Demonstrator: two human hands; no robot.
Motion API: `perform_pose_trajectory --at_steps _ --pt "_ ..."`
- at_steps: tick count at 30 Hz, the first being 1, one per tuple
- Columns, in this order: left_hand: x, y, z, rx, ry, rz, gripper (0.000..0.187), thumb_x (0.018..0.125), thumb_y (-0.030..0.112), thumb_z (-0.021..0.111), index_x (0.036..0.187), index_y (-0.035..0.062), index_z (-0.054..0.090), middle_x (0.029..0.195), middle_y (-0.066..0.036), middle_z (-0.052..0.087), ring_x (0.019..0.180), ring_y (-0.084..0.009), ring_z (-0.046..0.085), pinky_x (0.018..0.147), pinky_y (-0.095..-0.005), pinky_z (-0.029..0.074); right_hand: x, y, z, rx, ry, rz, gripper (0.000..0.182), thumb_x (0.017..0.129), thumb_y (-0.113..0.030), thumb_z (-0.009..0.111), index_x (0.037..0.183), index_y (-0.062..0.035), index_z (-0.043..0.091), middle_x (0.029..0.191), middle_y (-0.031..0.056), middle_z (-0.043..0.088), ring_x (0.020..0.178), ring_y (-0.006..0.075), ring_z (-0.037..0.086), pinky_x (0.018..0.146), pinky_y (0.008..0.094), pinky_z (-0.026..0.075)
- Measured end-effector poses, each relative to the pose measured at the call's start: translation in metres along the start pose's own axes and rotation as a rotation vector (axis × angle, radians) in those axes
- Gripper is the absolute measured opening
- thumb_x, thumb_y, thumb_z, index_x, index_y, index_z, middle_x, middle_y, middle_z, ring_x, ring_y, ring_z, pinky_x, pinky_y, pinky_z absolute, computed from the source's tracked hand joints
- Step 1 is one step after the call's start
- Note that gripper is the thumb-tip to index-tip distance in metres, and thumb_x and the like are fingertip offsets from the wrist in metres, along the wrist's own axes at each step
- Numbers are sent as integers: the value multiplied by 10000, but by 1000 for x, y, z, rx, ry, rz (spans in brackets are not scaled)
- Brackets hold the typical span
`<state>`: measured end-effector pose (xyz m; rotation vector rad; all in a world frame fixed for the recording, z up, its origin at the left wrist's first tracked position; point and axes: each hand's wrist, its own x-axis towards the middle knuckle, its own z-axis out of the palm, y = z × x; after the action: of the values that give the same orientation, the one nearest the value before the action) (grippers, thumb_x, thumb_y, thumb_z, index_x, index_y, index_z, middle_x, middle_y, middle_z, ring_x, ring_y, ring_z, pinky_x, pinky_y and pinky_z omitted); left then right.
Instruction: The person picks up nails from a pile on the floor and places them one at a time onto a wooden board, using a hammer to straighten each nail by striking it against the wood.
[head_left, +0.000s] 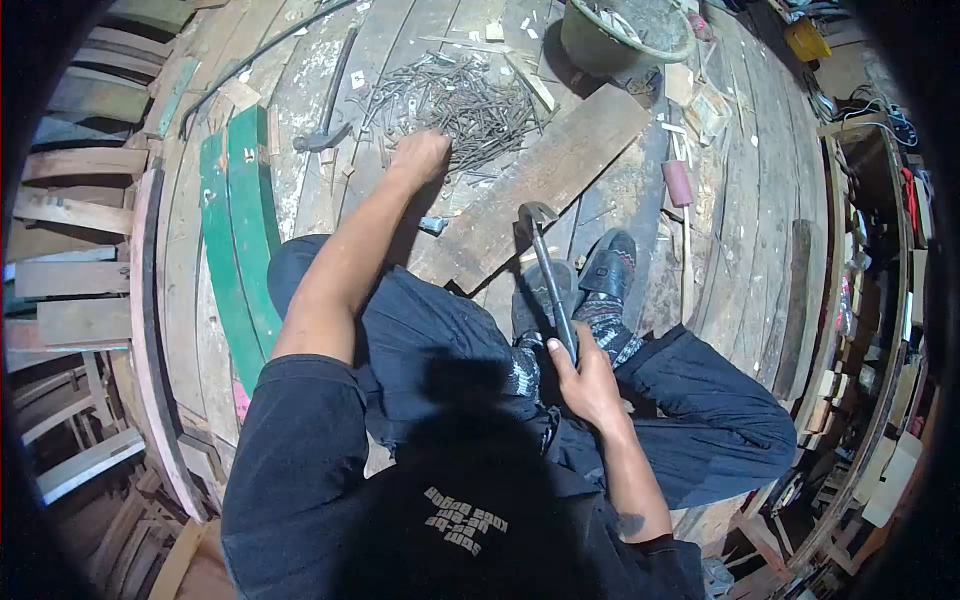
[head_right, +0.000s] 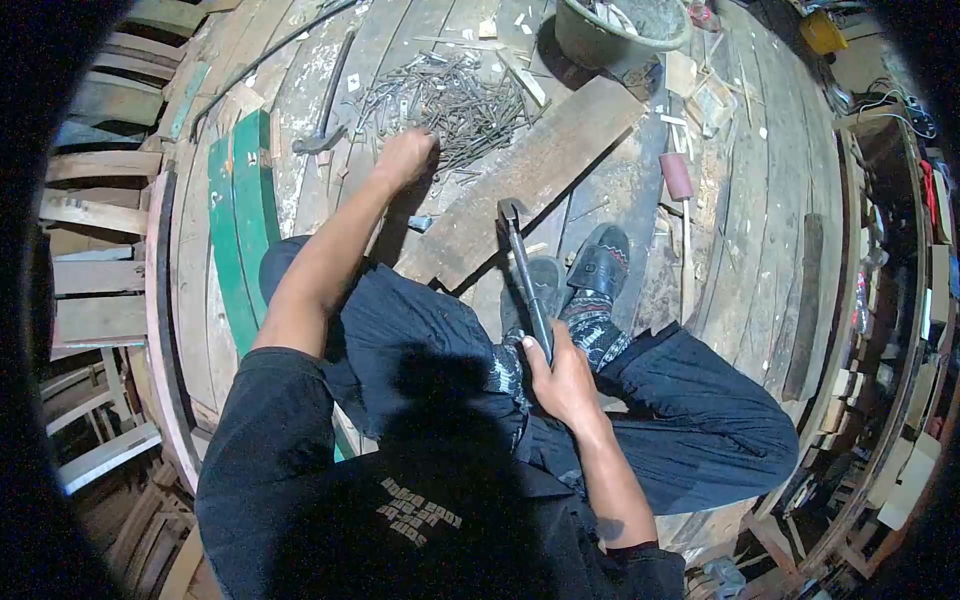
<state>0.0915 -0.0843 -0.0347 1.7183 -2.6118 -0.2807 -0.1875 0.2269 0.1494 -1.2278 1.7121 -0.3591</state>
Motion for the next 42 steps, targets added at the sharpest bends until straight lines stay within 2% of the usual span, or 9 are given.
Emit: perform_pose_trajectory --at_steps 9,13,17,19,23,31,35,36,42 --pt "-11 1 -6 112 153 98 136 829 61 609 888 28 727 1077 -178 675 964 -362 695 805 -469 583 0 2 0 -20 26 -26 415 1006 -267 586 1280 37 520 970 328 680 982 505 663 836 510 512" --pt "-10 -4 -29 30 -150 -107 207 884 156 628 948 -10 735 1002 -231 722 953 -362 712 835 -461 572 -3 0 1 -19 36 -20 406 1003 -263 589 1265 41 525 945 334 678 970 502 665 829 509 511" --pt "-17 -8 -61 -394 -180 -86 251 952 210 653 1047 -13 720 989 -222 743 898 -308 735 785 -412 561 -4 0 -3 5 20 -12 389 1002 -273 589 1234 34 531 932 347 670 973 524 649 823 527 506" --pt "-23 -2 -70 -1142 -311 -154 274 987 128 611 1229 8 654 995 -138 750 860 -203 726 770 -342 558 -5 5 -2 0 24 -61 382 1005 -289 581 1206 32 529 907 358 662 949 540 641 807 548 501" --pt "-32 27 -100 -1273 -371 -149 407 1029 70 555 1420 -25 496 1121 -144 686 1003 -216 691 907 -324 572 -6 11 -2 -3 5 -37 380 1001 -280 587 1207 33 527 954 365 654 999 548 622 840 543 485" --pt "-42 88 -98 -828 -180 -116 303 935 217 709 1125 -19 715 995 -115 754 970 -180 703 837 -319 544 -9 14 -5 -9 3 -56 392 998 -289 587 1232 22 530 975 358 658 1004 536 626 870 541 490" --pt "-46 109 -77 -510 -42 -66 250 874 244 753 1030 49 775 954 -184 747 882 -276 723 851 -371 540 -11 17 -5 53 20 -106 385 997 -272 572 1217 41 528 924 378 657 938 557 631 855 574 486" --pt "-50 119 -81 -552 -88 -178 236 866 233 754 1022 58 780 942 -195 740 907 -314 721 841 -401 542 -13 13 -7 71 24 -76 384 998 -288 577 1193 42 551 940 362 666 962 537 643 862 551 491" --pt "-53 132 -46 -486 -36 -41 267 852 285 753 1037 95 784 931 -241 723 888 -393 710 810 -461 548 -5 26 -3 202 103 -91 390 1013 -313 567 1132 58 583 906 304 677 915 462 677 825 488 504"
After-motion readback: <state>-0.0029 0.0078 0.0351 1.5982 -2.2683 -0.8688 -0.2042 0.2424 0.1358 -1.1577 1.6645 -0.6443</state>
